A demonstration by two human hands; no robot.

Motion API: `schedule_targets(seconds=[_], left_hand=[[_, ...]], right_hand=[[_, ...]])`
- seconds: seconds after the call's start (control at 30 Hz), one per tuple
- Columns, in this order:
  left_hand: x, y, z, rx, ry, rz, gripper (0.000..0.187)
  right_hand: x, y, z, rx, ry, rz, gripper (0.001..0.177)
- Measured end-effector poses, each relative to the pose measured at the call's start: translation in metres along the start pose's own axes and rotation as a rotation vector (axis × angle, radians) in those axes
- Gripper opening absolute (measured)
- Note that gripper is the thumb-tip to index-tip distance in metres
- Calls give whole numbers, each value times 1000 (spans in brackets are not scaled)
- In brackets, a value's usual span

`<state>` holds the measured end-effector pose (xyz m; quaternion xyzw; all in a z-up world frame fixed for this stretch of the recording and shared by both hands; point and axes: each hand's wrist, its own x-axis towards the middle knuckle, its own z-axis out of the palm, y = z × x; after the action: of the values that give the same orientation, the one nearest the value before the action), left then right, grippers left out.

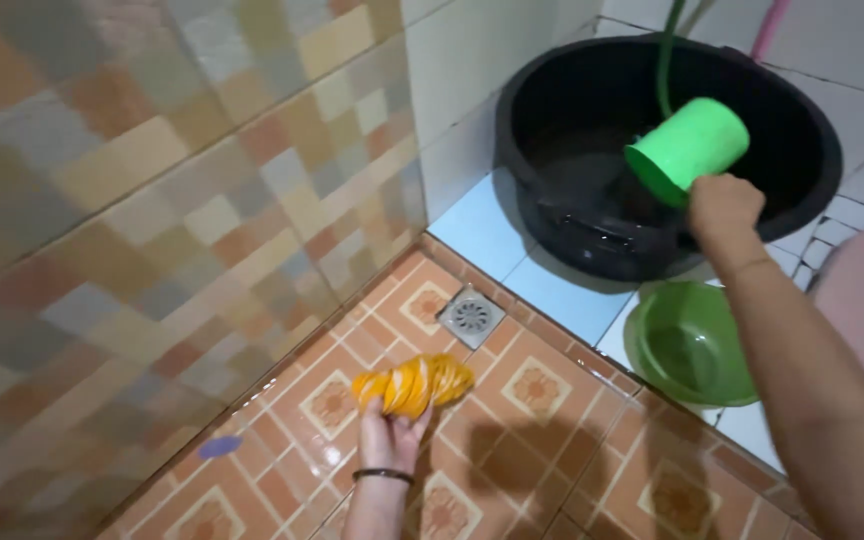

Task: Hand-washing and rinsing an orange cloth on a bathroom floor using water from a basin and a ladle.

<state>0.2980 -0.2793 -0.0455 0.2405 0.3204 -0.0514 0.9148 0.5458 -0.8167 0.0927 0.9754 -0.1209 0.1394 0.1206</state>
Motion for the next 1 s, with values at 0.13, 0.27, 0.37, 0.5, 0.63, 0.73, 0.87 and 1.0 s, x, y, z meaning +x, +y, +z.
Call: schedule_targets(seconds=[0.13,0.27,0.37,0.5,0.63,0.73,0.87,1.0], left_hand=[[4,-28,66,12,-66,-1,41],[-1,-40,110,-23,-146,9,42],[-3,-38,133,-60,-174,31,45],[2,-30,144,-103,-221,26,48],[-12,-21,142,-81,-225,50,46],[-17,-14,128,-108,-196,39,46],[-39,10,96,-171,-169,92,47],[-81,54,39,-174,-68,157,51]], right_hand=[[27,-10,37,5,-13,14,19],[34,-39,24,276,-290,19,32],[50,-46,52,701,-517,160,34],[82,-21,127,1657,-722,729,24],[31,-32,31,1883,-532,664,25],[-10,-52,-45,2094,-381,562,29],[-43,-57,-122,2112,-433,230,39],[-94,-84,-186,2098,-575,115,42]])
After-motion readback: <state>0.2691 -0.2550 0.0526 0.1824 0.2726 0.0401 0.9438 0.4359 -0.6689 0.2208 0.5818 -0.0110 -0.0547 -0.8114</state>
